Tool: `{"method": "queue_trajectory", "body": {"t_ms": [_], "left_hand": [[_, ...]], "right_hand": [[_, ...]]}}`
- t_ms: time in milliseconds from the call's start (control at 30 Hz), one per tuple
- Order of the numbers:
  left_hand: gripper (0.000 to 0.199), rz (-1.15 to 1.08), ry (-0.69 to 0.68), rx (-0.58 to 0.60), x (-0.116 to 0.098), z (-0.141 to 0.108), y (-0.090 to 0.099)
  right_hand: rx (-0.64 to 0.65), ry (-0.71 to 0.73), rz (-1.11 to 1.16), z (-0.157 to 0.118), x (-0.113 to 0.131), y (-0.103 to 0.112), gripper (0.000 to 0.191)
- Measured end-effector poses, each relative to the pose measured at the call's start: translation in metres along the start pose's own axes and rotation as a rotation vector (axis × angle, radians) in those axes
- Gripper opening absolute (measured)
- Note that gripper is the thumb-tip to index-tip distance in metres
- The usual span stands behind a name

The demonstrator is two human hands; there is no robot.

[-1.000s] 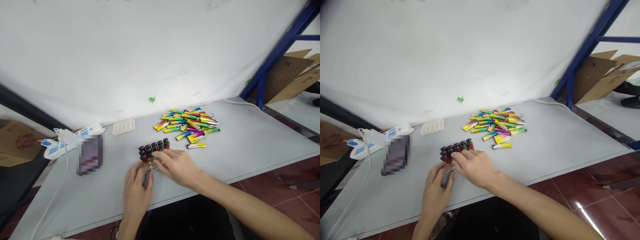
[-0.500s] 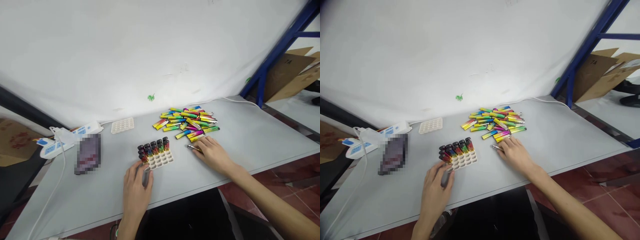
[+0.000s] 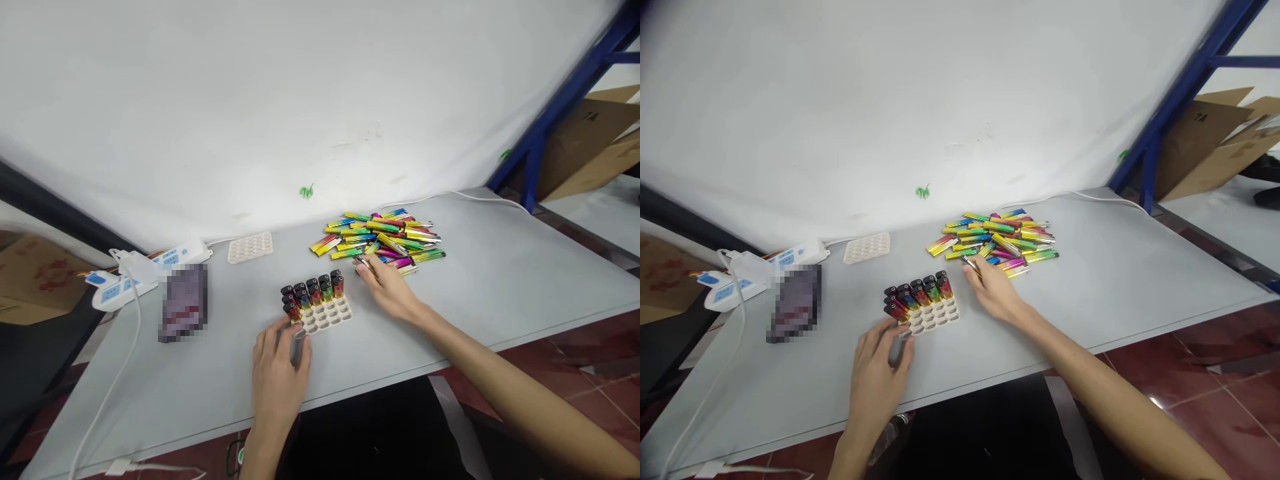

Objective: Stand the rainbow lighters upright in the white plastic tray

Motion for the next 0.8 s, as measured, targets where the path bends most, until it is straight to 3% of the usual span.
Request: {"method": "queue_trajectory", "body": {"t_ms": [167,333,600,800], "left_hand": [[0.018,-0.003,0.002,0.006,0.000,0.000,0.000],[0.018,0.002,0.006,0.017,0.002,0.001,-0.002],[0.018,0.011,0.008,0.021,0.001,0.001,-0.003],[0.017,0.014,0.004,0.024,0.001,0.000,-0.003]], "right_hand": [[0.025,-0.008,0.134,0.022,0.008,-0.019,0.027],[0.004,-0.092,0.310,0.013,-0.004,-0.025,0.027],[-0.013,-0.289,0.771,0.005,-0.019,-0.030,0.058],[-0.005,-0.219,0.880,0.004,-0.006,-0.027,0.039]]}}
Point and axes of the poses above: each hand's wrist, its own z-axis towards the middle knuckle, its own y-axis out of the back of the hand, x = y × z, the point moved 9 cm from there along z, towards the middle knuckle, and after that the axes turned 4 degrees about y, right-handed, at the moved point
